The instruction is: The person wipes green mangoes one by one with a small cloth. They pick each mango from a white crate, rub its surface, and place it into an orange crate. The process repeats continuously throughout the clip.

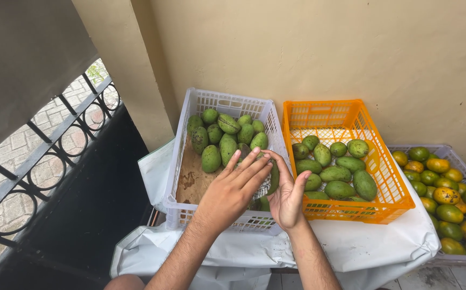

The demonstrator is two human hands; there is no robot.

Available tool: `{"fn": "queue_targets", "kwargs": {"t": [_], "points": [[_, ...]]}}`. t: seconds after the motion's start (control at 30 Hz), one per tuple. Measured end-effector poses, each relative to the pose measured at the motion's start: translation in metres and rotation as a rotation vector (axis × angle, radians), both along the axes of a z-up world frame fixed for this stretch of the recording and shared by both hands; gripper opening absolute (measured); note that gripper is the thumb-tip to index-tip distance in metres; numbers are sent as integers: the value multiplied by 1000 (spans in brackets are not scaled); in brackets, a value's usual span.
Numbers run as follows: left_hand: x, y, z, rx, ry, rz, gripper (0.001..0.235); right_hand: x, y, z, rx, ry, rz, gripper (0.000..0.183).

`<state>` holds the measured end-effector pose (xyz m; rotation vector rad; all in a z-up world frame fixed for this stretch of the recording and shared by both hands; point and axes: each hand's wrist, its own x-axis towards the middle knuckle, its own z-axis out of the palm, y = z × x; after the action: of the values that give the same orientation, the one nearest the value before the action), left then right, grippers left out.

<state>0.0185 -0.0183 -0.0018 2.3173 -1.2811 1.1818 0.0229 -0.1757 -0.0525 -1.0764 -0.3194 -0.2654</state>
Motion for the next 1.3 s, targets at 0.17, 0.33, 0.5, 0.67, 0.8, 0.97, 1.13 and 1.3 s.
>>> {"fn": "queue_targets", "kwargs": {"t": [0.17,0.33,0.5,0.67,0.8,0.97,1.13,1.3], "points": [[-6,-10,-5,20,-13,-3,44,0,4,2,-56,-11,0,110],[-7,-12,6,90,45,41,55,12,-5,-19,-93,-21,-4,109],[9,3,13,-115,325,-14,58,0,2,8,-100,-25,47,84],[-21,-11,24,-700,853,-338,47,-5,-4,-1,6,-65,66,60],[-19,-21,24,-985,1035,-440,39,10,-9,-19,-11,-80,67,46],[-36,-26,40,-856,856,-339,50,4,-2,-3,-45,-118,-93,53],[-42,-20,-7,-558,601,-224,69,-3,3,7,195,-34,-33,50],[-47,-22,-16,-631,579,-150,63,-7,4,14,302,59,61,41]]}}
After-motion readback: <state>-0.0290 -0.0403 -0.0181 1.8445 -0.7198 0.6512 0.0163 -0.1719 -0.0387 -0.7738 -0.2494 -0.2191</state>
